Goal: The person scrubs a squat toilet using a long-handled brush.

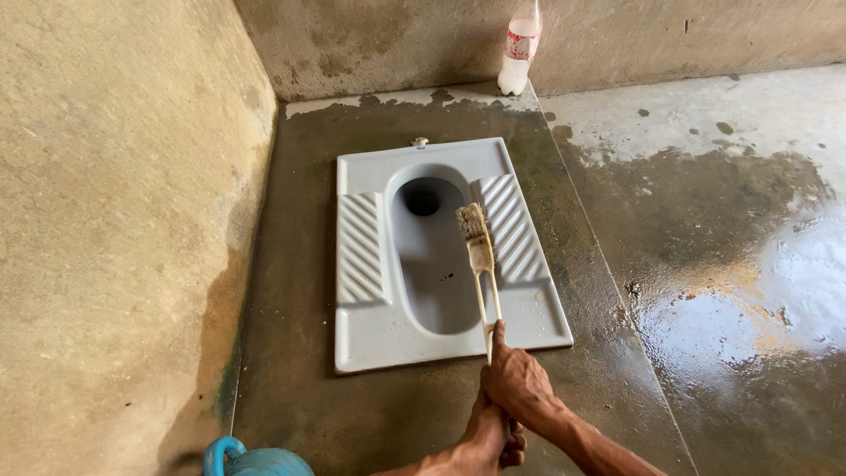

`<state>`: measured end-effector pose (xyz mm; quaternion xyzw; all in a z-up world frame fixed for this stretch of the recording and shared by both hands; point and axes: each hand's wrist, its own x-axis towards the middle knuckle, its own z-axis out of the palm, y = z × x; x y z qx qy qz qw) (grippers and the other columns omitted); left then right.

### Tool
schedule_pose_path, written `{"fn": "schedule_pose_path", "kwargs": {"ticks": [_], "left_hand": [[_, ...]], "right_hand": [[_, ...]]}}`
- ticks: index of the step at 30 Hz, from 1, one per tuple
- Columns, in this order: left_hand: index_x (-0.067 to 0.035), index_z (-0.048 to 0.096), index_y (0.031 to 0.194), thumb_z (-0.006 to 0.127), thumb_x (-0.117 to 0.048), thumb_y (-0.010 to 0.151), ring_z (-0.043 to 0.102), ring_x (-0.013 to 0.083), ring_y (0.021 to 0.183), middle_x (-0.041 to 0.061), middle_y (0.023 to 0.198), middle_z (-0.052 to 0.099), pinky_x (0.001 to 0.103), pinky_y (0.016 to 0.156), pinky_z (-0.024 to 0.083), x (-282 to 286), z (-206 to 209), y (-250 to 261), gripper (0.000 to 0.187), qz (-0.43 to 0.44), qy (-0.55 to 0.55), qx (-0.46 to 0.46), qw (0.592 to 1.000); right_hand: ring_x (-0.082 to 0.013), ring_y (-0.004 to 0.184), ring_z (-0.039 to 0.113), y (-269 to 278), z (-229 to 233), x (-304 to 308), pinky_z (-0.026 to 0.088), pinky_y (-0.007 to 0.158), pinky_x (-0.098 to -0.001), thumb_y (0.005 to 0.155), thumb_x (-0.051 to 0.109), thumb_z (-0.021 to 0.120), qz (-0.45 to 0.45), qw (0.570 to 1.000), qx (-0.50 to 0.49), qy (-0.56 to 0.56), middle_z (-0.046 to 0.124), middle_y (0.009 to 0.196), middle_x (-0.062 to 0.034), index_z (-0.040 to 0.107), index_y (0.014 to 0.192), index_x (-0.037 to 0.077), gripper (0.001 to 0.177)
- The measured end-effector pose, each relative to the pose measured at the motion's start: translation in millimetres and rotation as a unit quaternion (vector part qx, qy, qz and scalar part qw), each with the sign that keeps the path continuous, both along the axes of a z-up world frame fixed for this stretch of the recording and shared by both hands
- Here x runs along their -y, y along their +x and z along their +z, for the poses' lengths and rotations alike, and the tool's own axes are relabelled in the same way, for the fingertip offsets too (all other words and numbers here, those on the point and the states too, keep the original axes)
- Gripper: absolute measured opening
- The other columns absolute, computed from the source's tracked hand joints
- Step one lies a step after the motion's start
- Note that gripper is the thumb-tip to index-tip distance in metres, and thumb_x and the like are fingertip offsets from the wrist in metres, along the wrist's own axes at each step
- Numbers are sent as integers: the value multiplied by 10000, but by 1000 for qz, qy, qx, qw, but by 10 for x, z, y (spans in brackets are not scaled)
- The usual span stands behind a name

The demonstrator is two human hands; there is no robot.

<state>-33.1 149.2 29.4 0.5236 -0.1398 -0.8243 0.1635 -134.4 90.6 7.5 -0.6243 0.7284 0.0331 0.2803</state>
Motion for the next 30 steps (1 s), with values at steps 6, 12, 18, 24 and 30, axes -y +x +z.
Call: {"fn": "schedule_pose_path", "kwargs": {"ticks": [6, 12, 18, 24, 30], "left_hand": [[-107, 469, 815, 82, -721, 1035, 329, 98, 404, -16, 562, 383, 256, 364, 356, -151, -151, -7, 759, -13, 32, -14, 999], [-124, 542, 852, 272, -548, 1103, 376, 102, 418, -8, 586, 477, 274, 385, 399, 272, -62, 38, 562, 10, -40, 2, 999], [-116, 497, 860, 339, -420, 1124, 372, 79, 403, -18, 579, 487, 247, 355, 390, 469, 61, 31, 433, 30, -42, -35, 998], [-280, 508, 1068, 336, -388, 1121, 439, 89, 483, -20, 647, 479, 251, 420, 402, 131, 216, 21, 209, 7, -14, 8, 1000], [-92, 506, 918, 296, -482, 1118, 377, 79, 404, -11, 592, 492, 239, 341, 377, 624, 74, -21, 486, 31, -45, -30, 998]], "right_hand": [[-95, 452, 513, -18, -33, -177, 469, 378, -226, 988, 216, 564, 1, 999, 17, 29, 630, 675, -26, 0, 1624, 28, 871], [-102, 418, 492, 13, 77, 277, 419, 342, -233, 986, 184, 547, -30, 998, 44, 14, 602, 647, -38, 53, 1630, 45, 824], [-104, 430, 472, 9, 113, 504, 391, 338, -234, 989, 176, 558, -29, 999, 25, 1, 594, 633, -27, 110, 1629, 45, 792], [-83, 419, 504, -22, 76, 85, 406, 340, -215, 972, 202, 596, -8, 999, 40, -8, 614, 633, -9, 87, 1622, 18, 846], [-106, 410, 448, -69, 127, 627, 388, 331, -237, 948, 159, 585, -33, 996, 83, -20, 560, 618, -24, 116, 1629, 53, 834]]}}
